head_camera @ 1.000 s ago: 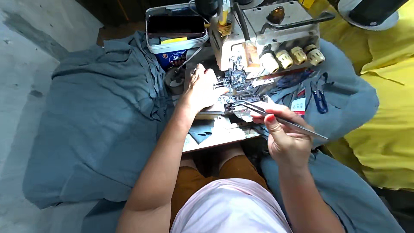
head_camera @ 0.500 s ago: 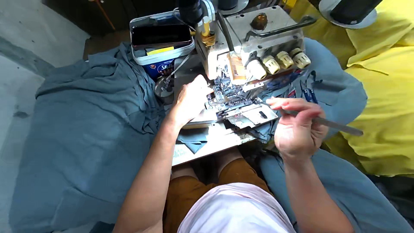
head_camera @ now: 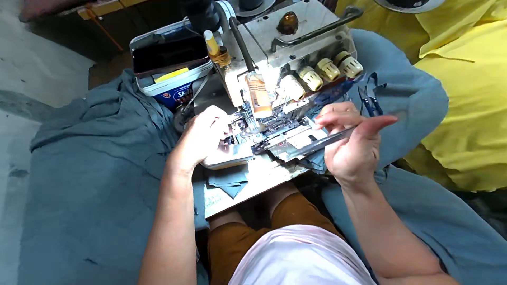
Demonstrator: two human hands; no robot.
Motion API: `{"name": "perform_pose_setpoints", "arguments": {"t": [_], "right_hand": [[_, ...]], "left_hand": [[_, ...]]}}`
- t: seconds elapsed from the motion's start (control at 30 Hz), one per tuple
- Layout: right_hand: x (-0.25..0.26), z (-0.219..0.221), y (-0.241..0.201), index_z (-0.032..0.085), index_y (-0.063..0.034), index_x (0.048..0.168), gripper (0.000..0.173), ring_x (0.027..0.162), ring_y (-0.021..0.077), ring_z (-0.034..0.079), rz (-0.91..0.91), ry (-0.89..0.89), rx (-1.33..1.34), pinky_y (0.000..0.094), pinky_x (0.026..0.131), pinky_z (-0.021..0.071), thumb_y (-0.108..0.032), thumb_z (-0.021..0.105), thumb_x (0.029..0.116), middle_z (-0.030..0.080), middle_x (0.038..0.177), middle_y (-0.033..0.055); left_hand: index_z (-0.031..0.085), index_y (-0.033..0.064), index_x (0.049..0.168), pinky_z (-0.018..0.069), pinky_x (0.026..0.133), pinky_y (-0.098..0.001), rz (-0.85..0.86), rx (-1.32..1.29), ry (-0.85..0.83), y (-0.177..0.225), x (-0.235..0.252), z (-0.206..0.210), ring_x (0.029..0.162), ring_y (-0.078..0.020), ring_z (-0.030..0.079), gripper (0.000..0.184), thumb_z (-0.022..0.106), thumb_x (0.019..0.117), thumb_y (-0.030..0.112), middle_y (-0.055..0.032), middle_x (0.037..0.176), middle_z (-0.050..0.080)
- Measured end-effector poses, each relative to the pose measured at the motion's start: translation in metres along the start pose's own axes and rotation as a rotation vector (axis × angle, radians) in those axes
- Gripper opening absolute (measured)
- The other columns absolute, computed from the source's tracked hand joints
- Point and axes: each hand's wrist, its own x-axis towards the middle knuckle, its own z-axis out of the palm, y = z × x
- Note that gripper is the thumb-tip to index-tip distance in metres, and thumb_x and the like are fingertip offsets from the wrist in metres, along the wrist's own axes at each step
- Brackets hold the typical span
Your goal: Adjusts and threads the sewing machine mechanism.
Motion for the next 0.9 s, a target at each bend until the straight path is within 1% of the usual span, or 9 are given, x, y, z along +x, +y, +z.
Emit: {"name": "perform_pose_setpoints", "arguments": {"t": [0.07, 0.13, 0.27, 0.37, 0.5, 0.57, 0.7, 0.8, 0.9], "right_hand": [[0.0, 0.004, 0.001, 0.073, -0.0221, 0.1, 0.056, 0.077, -0.005, 0.061, 0.046, 0.043, 0.025, 0.0127, 0.066, 0.0521, -0.064, 0.035, 0.1032, 0.066, 0.09, -0.0167], [-0.001, 0.007, 0.004, 0.073, -0.0219, 0.101, 0.048, 0.073, -0.002, 0.067, 0.066, 0.055, 0.086, 0.0157, 0.061, 0.0575, -0.056, 0.04, 0.1051, 0.071, 0.088, -0.0148], [-0.001, 0.011, 0.014, 0.074, -0.0238, 0.095, 0.041, 0.09, 0.0031, 0.07, 0.02, 0.05, 0.113, 0.024, 0.082, 0.0596, -0.05, 0.044, 0.1061, 0.072, 0.093, -0.0126], [0.003, 0.007, 0.013, 0.073, -0.0207, 0.101, 0.052, 0.088, 0.0045, 0.07, 0.012, 0.053, 0.114, 0.0239, 0.082, 0.059, -0.06, 0.039, 0.1038, 0.072, 0.093, -0.0101], [0.004, 0.009, 0.008, 0.072, -0.016, 0.098, 0.069, 0.058, 0.0016, 0.063, 0.151, 0.146, 0.26, 0.0175, 0.053, 0.0545, -0.064, 0.022, 0.1049, 0.068, 0.075, -0.0094], [0.001, 0.011, 0.008, 0.069, -0.0159, 0.094, 0.074, 0.051, 0.0019, 0.058, 0.264, 0.199, 0.331, 0.018, 0.046, 0.0511, -0.063, 0.013, 0.1053, 0.065, 0.069, -0.0087], [-0.004, 0.007, 0.018, 0.067, -0.0188, 0.084, 0.074, 0.067, 0.0011, 0.061, 0.242, 0.202, 0.287, 0.0176, 0.062, 0.0521, -0.06, 0.01, 0.1068, 0.065, 0.078, -0.0098], [-0.004, 0.008, 0.015, 0.066, -0.0178, 0.082, 0.072, 0.056, -0.0004, 0.058, 0.269, 0.205, 0.274, 0.0159, 0.05, 0.0505, -0.057, 0.011, 0.1081, 0.064, 0.071, -0.0101], [-0.004, 0.012, 0.014, 0.068, -0.0137, 0.091, 0.049, 0.065, 0.0036, 0.067, 0.317, 0.265, 0.35, 0.02, 0.061, 0.0591, -0.034, 0.03, 0.1133, 0.07, 0.08, -0.0061]], "left_hand": [[0.059, 0.0028, 0.106, 0.0536, 0.071, -0.0162, 0.093, -0.168, 0.068, -0.013, -0.001, 0.004, 0.07, 0.0039, 0.061, 0.012, 0.048, 0.1041, 0.007, 0.0067, 0.076, 0.062], [0.056, 0.0048, 0.105, 0.0552, 0.073, -0.0173, 0.155, -0.276, 0.117, -0.019, -0.003, 0.008, 0.072, 0.0036, 0.063, 0.01, 0.046, 0.1027, 0.004, 0.0089, 0.077, 0.064], [0.055, 0.004, 0.109, 0.0541, 0.074, -0.0161, 0.23, -0.266, 0.229, -0.021, -0.014, 0.018, 0.075, 0.0034, 0.063, 0.011, 0.045, 0.104, 0.005, 0.0064, 0.085, 0.065], [0.056, -0.0001, 0.111, 0.0538, 0.071, -0.0153, 0.242, -0.199, 0.338, -0.023, -0.016, 0.024, 0.073, 0.0037, 0.061, 0.012, 0.049, 0.1048, 0.008, 0.0037, 0.084, 0.062], [0.058, -0.0013, 0.109, 0.0502, 0.067, -0.0116, 0.293, -0.175, 0.422, -0.026, -0.015, 0.027, 0.07, 0.0057, 0.057, 0.011, 0.052, 0.1026, 0.006, 0.0045, 0.083, 0.058], [0.058, 0.0009, 0.108, 0.0508, 0.068, -0.012, 0.28, -0.201, 0.439, -0.026, -0.016, 0.029, 0.07, 0.0057, 0.057, 0.009, 0.052, 0.1014, 0.005, 0.0064, 0.082, 0.057], [0.057, 0.0008, 0.109, 0.0531, 0.071, -0.0129, 0.265, -0.234, 0.467, -0.027, -0.017, 0.031, 0.074, 0.0052, 0.06, 0.01, 0.052, 0.1016, 0.005, 0.0076, 0.085, 0.06], [0.057, 0.0012, 0.107, 0.0538, 0.073, -0.0142, 0.286, -0.245, 0.478, -0.03, -0.016, 0.033, 0.076, 0.0041, 0.06, 0.009, 0.05, 0.1025, 0.004, 0.0074, 0.087, 0.06], [0.058, 0.0029, 0.106, 0.0541, 0.072, -0.0141, 0.283, -0.234, 0.482, -0.031, -0.016, 0.034, 0.076, 0.0043, 0.061, 0.01, 0.049, 0.1045, 0.006, 0.0085, 0.087, 0.06]]}}
